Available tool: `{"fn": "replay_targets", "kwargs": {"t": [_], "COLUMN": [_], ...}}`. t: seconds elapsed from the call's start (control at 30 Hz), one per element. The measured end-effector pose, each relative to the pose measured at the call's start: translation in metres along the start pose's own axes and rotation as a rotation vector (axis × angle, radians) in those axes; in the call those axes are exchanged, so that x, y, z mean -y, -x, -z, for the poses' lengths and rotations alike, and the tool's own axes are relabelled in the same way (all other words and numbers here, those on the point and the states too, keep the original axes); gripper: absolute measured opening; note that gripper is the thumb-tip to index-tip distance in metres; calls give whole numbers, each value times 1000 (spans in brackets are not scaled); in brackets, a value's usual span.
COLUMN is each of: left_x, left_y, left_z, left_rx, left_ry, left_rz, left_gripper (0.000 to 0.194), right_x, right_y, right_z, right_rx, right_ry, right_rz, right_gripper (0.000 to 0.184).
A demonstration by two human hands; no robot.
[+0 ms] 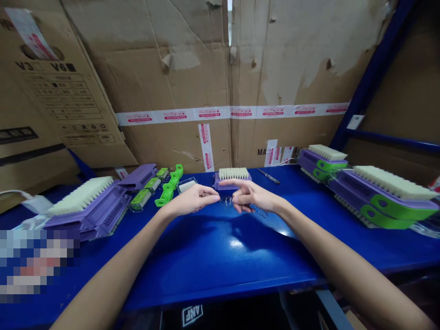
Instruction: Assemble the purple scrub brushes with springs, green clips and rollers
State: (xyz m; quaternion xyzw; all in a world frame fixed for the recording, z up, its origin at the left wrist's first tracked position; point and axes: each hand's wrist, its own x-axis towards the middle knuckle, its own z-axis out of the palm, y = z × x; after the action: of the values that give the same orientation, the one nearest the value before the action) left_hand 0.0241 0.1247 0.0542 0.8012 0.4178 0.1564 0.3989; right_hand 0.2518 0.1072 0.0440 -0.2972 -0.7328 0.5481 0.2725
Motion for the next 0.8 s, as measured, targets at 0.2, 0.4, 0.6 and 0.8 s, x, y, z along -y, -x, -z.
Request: {"fn": "replay_targets", "kwargs": {"t": [0.2, 0.4, 0.6, 0.8], "left_x": [-2, 2, 7, 5], "left_y": [-1, -3, -2, 5], "left_z": [-6, -3, -1, 5], "left_rx": [-66, -38, 45, 180], "left_ry": [58, 137, 260, 294], "left_rz": [-25, -46, -87, -62], "left_gripper": [49, 44, 41, 39], "right_x": [-4, -10, -12, -13], "right_y": [-3, -9, -10, -4], "right_z": [-2, -5, -5, 9], "right_rx": [-63, -299, -282, -164], "right_ry": [121, 81, 35, -82], "right_rz": [-125, 33, 71, 9], "right_gripper": [69, 73, 74, 72]}}
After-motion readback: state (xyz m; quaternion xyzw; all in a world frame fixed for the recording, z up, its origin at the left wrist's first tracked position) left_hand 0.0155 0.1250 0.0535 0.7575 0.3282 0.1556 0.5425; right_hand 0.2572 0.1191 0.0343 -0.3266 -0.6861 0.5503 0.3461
